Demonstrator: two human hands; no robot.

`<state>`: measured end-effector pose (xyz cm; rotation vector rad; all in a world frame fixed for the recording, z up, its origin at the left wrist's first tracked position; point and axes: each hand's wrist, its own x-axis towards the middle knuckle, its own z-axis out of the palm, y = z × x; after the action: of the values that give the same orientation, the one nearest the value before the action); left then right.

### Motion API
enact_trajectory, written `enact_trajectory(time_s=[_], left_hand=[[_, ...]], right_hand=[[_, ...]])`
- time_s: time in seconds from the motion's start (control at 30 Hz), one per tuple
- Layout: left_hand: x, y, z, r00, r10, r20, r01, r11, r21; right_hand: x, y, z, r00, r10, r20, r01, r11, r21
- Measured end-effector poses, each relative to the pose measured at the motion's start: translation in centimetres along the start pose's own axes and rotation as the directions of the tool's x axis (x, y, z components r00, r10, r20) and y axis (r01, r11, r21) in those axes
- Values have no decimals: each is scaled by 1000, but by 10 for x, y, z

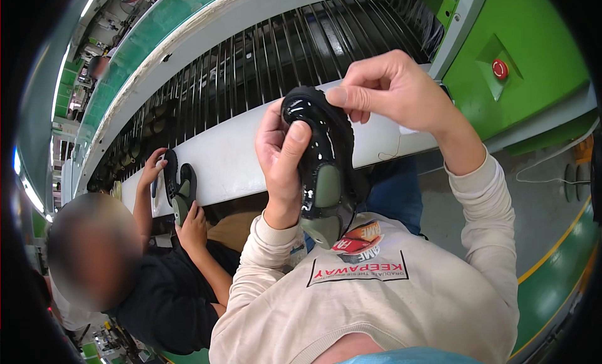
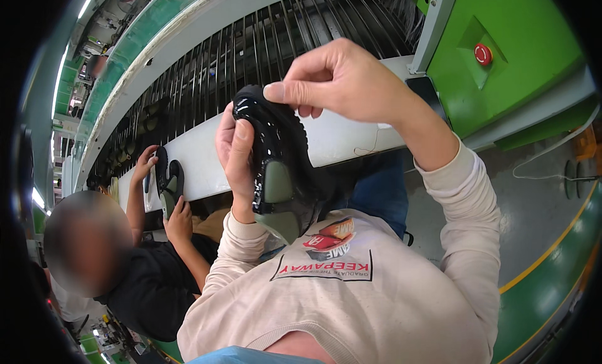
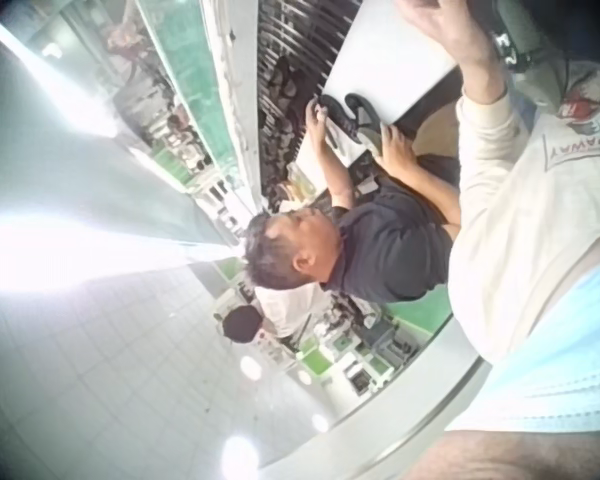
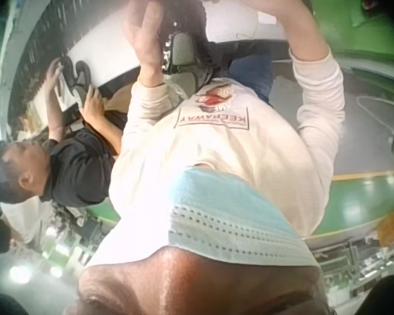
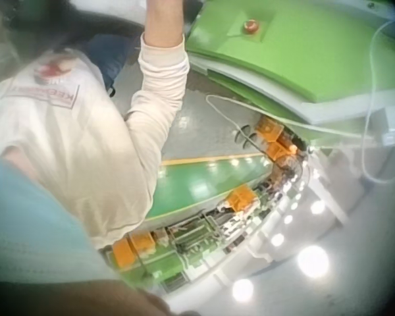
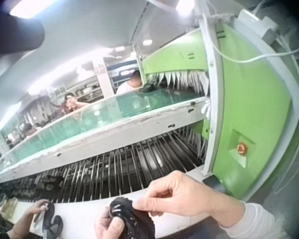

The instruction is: The recorder is inspecting and assembling components of shoes at a factory workstation.

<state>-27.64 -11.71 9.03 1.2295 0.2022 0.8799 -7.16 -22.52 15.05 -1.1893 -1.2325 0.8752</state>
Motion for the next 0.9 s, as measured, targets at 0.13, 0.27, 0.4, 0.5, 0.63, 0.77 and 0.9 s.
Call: enact_trajectory(time_s=[0.13,0.27,0.4,0.5,0.63,0.77,0.9], left_hand=[[4,2,9,999,19,31,-20,1000,12],[1,1,9,1000,-5,-20,6,999,32],[3,-3,-1,997,71,-43,-70,997,23],[14,3,-23,976,166,-141,-174,983,-50],[29,20,-30,931,257,-260,-278,959,-46],[25,21,-7,939,298,-168,-292,954,61],[33,66,2,958,279,66,-286,950,129]], right_hand=[[5,-9,-6,1000,-7,20,10,992,-122],[3,12,-1,1000,-15,0,15,998,-60],[-20,38,2,998,3,-61,-3,1000,-6],[-52,42,18,917,-398,-40,344,836,-428],[-84,52,67,802,-598,-11,425,583,-693],[-66,73,76,595,-795,-120,341,385,-857],[-71,65,72,608,-788,-94,391,400,-829]])
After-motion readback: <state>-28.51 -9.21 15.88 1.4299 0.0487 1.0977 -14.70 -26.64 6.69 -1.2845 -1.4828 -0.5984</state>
